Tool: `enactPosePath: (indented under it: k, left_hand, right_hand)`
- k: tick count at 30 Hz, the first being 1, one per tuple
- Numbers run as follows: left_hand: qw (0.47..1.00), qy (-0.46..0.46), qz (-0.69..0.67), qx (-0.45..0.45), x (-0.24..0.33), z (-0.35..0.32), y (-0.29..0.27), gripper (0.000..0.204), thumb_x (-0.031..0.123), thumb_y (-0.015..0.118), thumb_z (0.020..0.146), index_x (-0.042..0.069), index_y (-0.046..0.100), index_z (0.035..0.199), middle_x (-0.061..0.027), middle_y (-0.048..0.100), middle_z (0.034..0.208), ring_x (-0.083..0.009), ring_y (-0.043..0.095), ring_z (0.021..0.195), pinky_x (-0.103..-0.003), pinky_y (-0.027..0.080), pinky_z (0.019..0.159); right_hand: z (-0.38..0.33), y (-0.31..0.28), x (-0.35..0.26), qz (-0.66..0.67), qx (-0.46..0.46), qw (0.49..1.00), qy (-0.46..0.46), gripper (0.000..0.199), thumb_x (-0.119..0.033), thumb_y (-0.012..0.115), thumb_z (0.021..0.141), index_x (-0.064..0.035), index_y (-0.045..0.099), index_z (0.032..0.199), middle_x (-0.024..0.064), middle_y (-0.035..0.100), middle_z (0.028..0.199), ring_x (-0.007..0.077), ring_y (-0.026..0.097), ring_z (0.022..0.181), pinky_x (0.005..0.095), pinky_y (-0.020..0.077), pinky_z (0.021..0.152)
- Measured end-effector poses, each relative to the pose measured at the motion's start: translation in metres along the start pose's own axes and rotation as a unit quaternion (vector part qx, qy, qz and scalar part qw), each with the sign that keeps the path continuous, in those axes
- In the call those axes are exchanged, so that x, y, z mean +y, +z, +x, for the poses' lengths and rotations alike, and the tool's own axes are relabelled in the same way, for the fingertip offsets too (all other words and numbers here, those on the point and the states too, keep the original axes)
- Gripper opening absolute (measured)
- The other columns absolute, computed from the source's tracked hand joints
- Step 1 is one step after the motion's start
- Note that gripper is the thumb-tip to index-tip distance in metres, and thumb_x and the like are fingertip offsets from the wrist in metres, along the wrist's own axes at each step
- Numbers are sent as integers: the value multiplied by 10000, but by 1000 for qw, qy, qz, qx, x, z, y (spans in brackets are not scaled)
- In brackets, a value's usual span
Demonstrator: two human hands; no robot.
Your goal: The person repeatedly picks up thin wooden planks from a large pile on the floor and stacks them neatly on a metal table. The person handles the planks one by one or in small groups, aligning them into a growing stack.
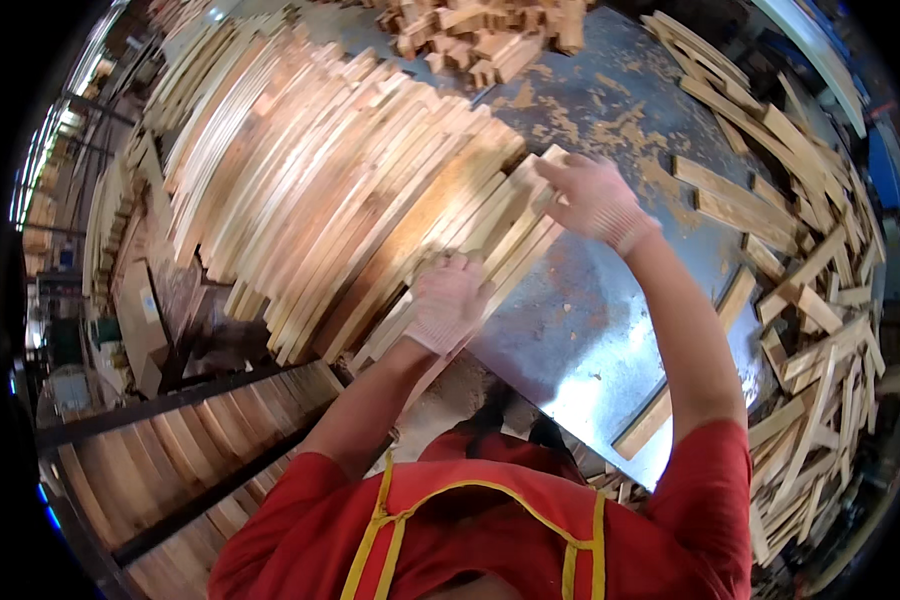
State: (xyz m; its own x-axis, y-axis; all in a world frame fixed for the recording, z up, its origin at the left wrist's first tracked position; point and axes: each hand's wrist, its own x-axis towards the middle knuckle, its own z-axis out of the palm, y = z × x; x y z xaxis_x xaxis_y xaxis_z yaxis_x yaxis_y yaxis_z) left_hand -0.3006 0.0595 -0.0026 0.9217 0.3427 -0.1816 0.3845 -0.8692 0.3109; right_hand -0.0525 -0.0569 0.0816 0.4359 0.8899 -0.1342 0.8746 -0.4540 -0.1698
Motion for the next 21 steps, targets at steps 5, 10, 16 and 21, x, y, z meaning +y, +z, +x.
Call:
enactPosePath:
  k: [5, 10, 16, 21]
  left_hand:
    - [987, 55, -77, 126, 51, 29, -73, 502, 481, 515, 1029, 60, 604, 1289, -138, 696, 992, -304, 702, 738, -435, 582, 626]
    - [914, 117, -380, 84, 96, 18, -108, 406, 395, 624, 971, 79, 647, 1224, -169, 650, 1079, -370, 664, 1032, -473, 529, 921]
    - [973, -21, 211, 89, -96, -44, -66, 779, 596, 618, 961, 151, 449, 1577, -65, 455, 1558, -304, 411, 1422, -527, 363, 1170]
    - [973, 3, 229, 33, -124, -52, -70, 753, 503, 623, 973, 153, 405, 1602, -111, 470, 1570, -336, 430, 1450, -494, 362, 1206]
  right_hand:
    - [-121, 39, -32, 604, 89, 778, 147, 1021, -414, 801, 878, -31, 270, 1661, 187, 461, 1625, 296, 412, 1527, 435, 351, 1240]
    - [-132, 103, -113, 838, 223, 478, 138, 752, -205, 798, 911, -93, 423, 1553, 68, 619, 1401, 229, 608, 1284, 361, 482, 1123]
    - [-124, 110, -99, 819, 154, 454, 315, 471, -246, 728, 941, -66, 525, 1325, 148, 656, 1032, 336, 677, 789, 508, 630, 680]
    - [-67, 130, -137, 800, 104, 496, 323, 438, -337, 677, 1012, -97, 487, 1325, 144, 644, 1023, 297, 660, 760, 489, 611, 635]
